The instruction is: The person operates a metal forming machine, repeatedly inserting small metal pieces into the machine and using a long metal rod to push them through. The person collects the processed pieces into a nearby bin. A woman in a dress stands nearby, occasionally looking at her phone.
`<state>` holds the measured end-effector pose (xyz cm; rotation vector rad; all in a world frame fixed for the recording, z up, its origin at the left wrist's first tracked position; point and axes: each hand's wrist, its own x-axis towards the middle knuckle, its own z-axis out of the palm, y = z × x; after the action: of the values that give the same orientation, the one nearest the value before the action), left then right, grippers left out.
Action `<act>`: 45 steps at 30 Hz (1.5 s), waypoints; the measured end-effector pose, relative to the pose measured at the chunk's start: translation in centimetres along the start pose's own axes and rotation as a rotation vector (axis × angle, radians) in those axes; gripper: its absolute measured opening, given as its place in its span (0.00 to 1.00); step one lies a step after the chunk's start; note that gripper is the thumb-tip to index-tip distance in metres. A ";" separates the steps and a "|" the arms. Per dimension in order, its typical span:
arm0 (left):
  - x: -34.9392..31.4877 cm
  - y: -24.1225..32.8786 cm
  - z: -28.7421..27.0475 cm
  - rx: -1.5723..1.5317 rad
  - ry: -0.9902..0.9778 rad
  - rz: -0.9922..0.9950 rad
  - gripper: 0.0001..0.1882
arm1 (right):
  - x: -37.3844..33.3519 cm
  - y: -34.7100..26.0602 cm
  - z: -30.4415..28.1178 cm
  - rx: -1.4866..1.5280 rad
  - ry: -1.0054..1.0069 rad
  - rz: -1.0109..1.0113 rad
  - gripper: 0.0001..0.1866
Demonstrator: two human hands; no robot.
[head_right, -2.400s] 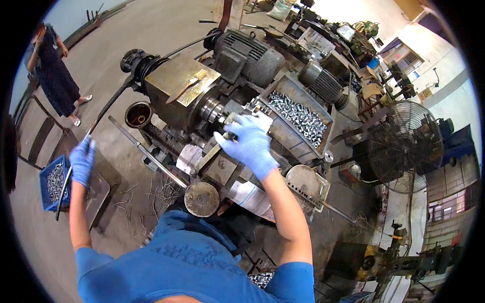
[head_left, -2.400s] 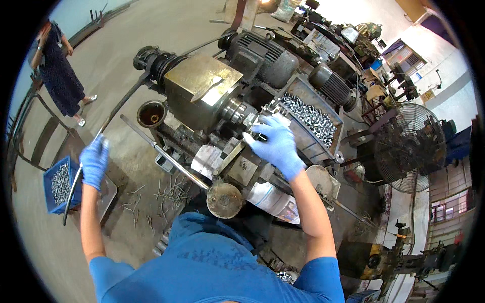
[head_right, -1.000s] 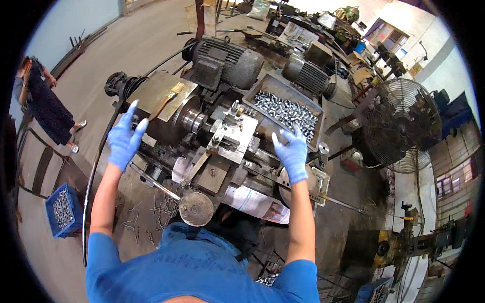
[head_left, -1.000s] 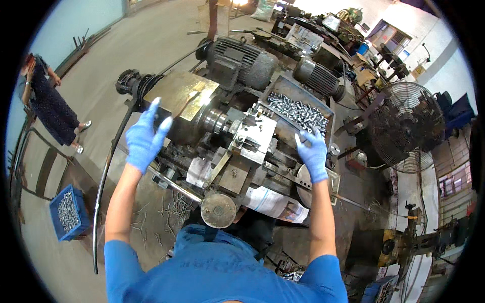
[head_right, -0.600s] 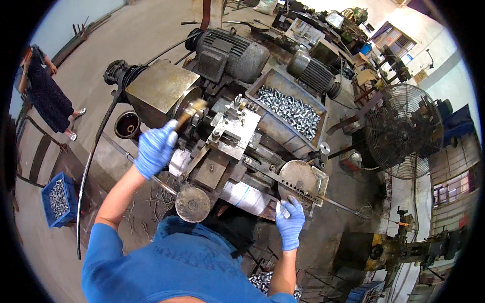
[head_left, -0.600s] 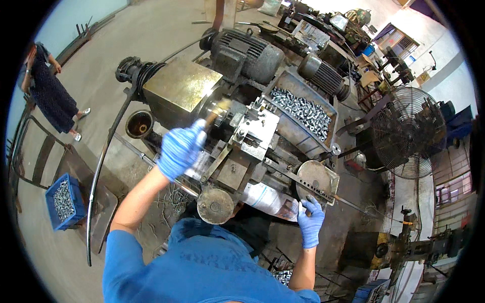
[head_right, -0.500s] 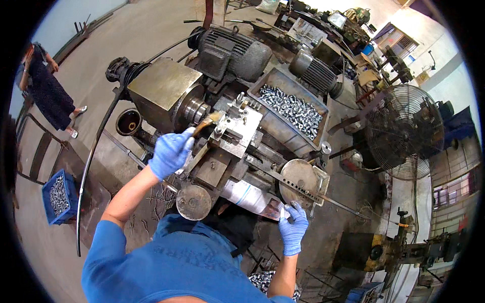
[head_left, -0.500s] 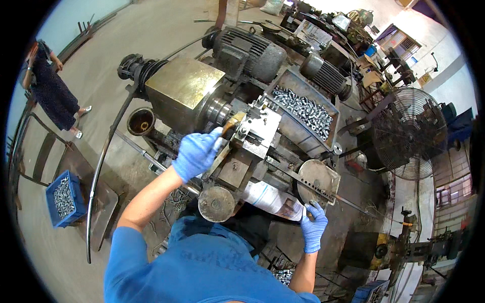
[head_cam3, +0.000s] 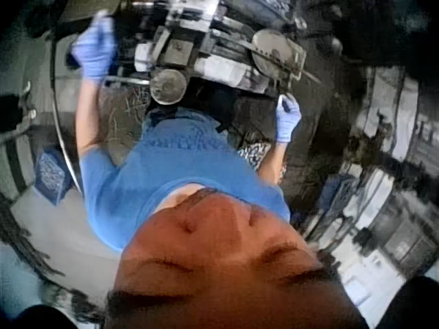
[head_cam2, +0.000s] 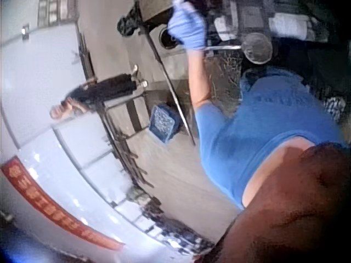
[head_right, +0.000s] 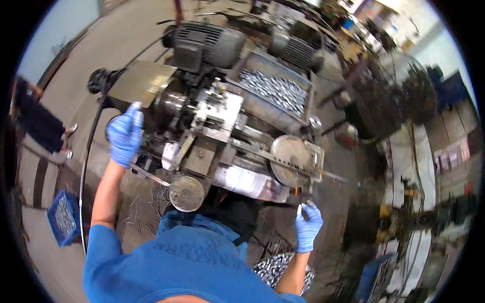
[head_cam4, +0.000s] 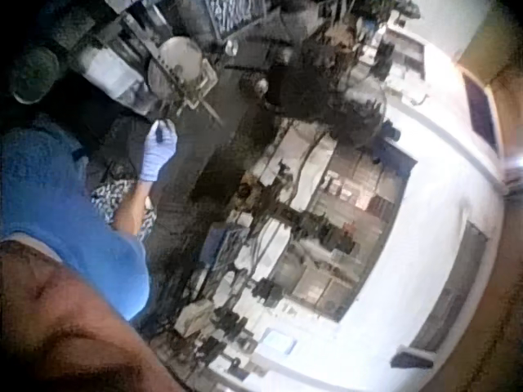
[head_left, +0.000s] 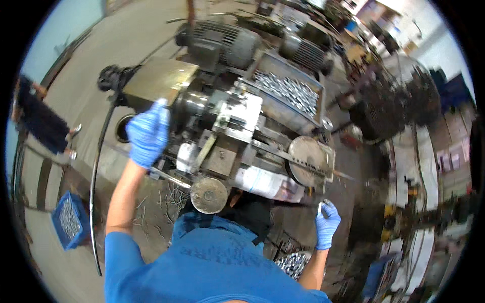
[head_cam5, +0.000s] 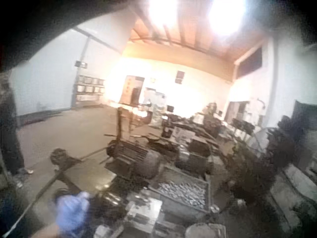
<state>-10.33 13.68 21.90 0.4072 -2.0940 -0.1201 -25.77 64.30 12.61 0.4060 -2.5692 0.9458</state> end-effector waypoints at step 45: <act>-4.2 -6.1 -5.9 0.171 -0.351 -0.456 0.21 | -18.0 18.8 -5.5 -0.626 -0.548 0.977 0.27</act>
<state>-1.93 9.78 20.14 1.0272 -2.3260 -0.2991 -15.75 84.20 -1.83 -0.9674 -3.3948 0.1823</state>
